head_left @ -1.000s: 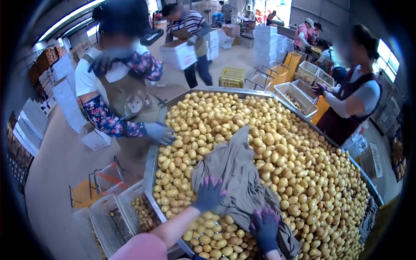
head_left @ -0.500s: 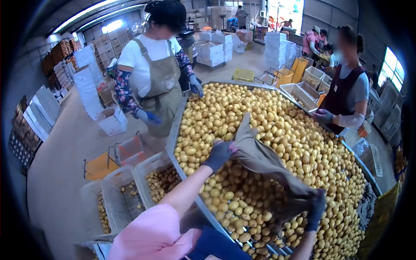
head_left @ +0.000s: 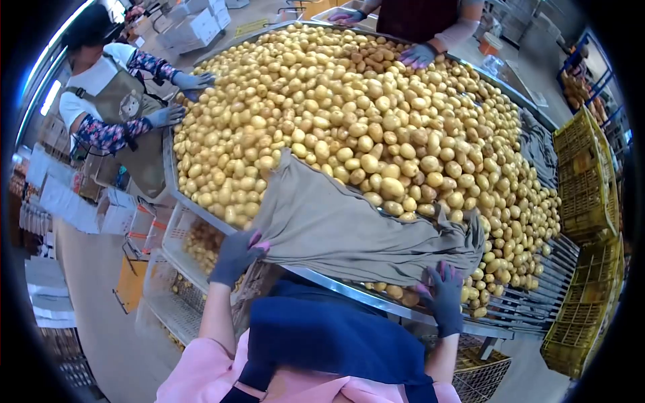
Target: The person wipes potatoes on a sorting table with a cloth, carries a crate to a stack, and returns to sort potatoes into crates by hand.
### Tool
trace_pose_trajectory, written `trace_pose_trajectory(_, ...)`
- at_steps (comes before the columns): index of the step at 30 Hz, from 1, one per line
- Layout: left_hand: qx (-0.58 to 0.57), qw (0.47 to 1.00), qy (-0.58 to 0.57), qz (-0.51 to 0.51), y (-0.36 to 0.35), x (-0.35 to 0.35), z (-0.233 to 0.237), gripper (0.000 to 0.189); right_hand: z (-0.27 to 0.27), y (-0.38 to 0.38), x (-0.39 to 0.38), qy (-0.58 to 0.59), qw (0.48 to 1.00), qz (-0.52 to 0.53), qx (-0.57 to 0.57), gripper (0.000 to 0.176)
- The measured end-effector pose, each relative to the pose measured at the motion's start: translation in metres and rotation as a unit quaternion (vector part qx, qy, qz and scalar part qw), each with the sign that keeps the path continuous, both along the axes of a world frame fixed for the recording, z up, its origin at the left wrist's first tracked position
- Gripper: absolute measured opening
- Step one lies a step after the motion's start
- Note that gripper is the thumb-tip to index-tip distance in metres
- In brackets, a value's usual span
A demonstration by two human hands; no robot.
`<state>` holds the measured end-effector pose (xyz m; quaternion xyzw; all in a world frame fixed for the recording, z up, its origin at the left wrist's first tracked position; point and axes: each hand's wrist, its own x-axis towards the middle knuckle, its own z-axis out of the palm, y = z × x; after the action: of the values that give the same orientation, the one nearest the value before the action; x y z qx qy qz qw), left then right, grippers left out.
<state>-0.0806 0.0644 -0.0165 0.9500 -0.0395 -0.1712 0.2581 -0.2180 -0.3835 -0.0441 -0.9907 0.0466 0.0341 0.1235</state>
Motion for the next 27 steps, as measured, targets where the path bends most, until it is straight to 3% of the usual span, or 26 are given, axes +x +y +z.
trace_pose_trajectory(1, 0.004, 1.000, 0.003, -0.002, -0.007, 0.005, 0.001, 0.053, -0.015, 0.006, 0.002, -0.045, 0.996, -0.025, 0.066, 0.051)
trace_pose_trajectory(3, 0.104, 0.986, -0.128, -0.017, -0.033, 0.013, 0.001, 0.058, -0.020, 0.032, 0.039, -0.028, 0.980, -0.100, 0.167, 0.053)
trace_pose_trajectory(4, 0.104, 0.987, -0.124, -0.019, -0.044, 0.016, -0.023, 0.058, -0.033, 0.049, 0.054, -0.059, 0.993, -0.057, 0.087, 0.056)
trace_pose_trajectory(5, 0.148, 0.967, -0.196, -0.061, -0.053, 0.021, -0.065, 0.062, -0.047, 0.069, 0.068, -0.092, 0.996, -0.012, 0.007, 0.060)
trace_pose_trajectory(6, 0.192, 0.940, -0.265, -0.102, -0.063, 0.024, -0.090, 0.065, -0.052, 0.092, 0.078, -0.096, 0.995, -0.003, 0.035, 0.057)
trace_pose_trajectory(8, 0.201, 0.952, -0.220, -0.064, -0.096, 0.035, -0.100, 0.068, -0.050, 0.108, 0.103, -0.010, 1.000, -0.003, 0.021, 0.056)
trace_pose_trajectory(12, 0.256, 0.955, -0.152, -0.017, -0.114, 0.081, -0.100, 0.079, -0.065, 0.128, 0.136, -0.051, 0.998, -0.035, 0.024, 0.058)
trace_pose_trajectory(14, 0.218, 0.948, -0.228, -0.025, -0.098, 0.115, -0.125, 0.081, -0.072, 0.142, 0.161, -0.014, 1.000, 0.002, -0.003, 0.056)
trace_pose_trajectory(15, 0.233, 0.936, -0.264, -0.015, -0.085, 0.144, -0.140, 0.082, -0.097, 0.152, 0.167, -0.104, 0.994, 0.020, 0.033, 0.055)
trace_pose_trajectory(16, 0.236, 0.954, -0.183, -0.013, -0.079, 0.167, -0.124, 0.082, -0.102, 0.156, 0.195, -0.229, 0.965, 0.102, 0.081, 0.054)
trace_pose_trajectory(17, 0.228, 0.969, -0.099, -0.002, -0.078, 0.187, -0.109, 0.082, -0.102, 0.162, 0.220, -0.263, 0.953, 0.139, 0.063, 0.049)
trace_pose_trajectory(18, 0.217, 0.971, -0.100, 0.028, -0.076, 0.206, -0.101, 0.083, -0.092, 0.173, 0.244, -0.296, 0.939, 0.171, 0.045, 0.046)
trace_pose_trajectory(19, 0.212, 0.974, -0.076, 0.029, -0.070, 0.223, -0.088, 0.081, -0.064, 0.187, 0.259, -0.229, 0.961, 0.155, 0.033, 0.041)
trace_pose_trajectory(20, 0.232, 0.964, -0.119, 0.052, -0.061, 0.235, -0.100, 0.081, -0.063, 0.199, 0.277, -0.253, 0.948, 0.189, 0.045, 0.041)
trace_pose_trajectory(22, 0.221, 0.965, -0.104, 0.098, -0.057, 0.250, -0.086, 0.080, -0.066, 0.204, 0.296, -0.223, 0.943, 0.228, 0.097, 0.041)
trace_pose_trajectory(23, 0.193, 0.970, -0.124, 0.079, -0.051, 0.256, -0.099, 0.079, -0.066, 0.207, 0.296, -0.208, 0.941, 0.225, 0.140, 0.037)
trace_pose_trajectory(24, 0.164, 0.975, -0.139, 0.056, -0.050, 0.247, -0.083, 0.078, -0.057, 0.204, 0.287, -0.212, 0.939, 0.235, 0.137, 0.037)
trace_pose_trajectory(26, 0.140, 0.981, -0.107, 0.081, -0.051, 0.221, -0.071, 0.072, -0.038, 0.189, 0.262, -0.116, 0.960, 0.253, 0.027, 0.030)
trace_pose_trajectory(27, 0.143, 0.978, -0.135, 0.068, -0.054, 0.206, -0.083, 0.070, -0.051, 0.180, 0.250, -0.229, 0.936, 0.267, -0.002, 0.025)
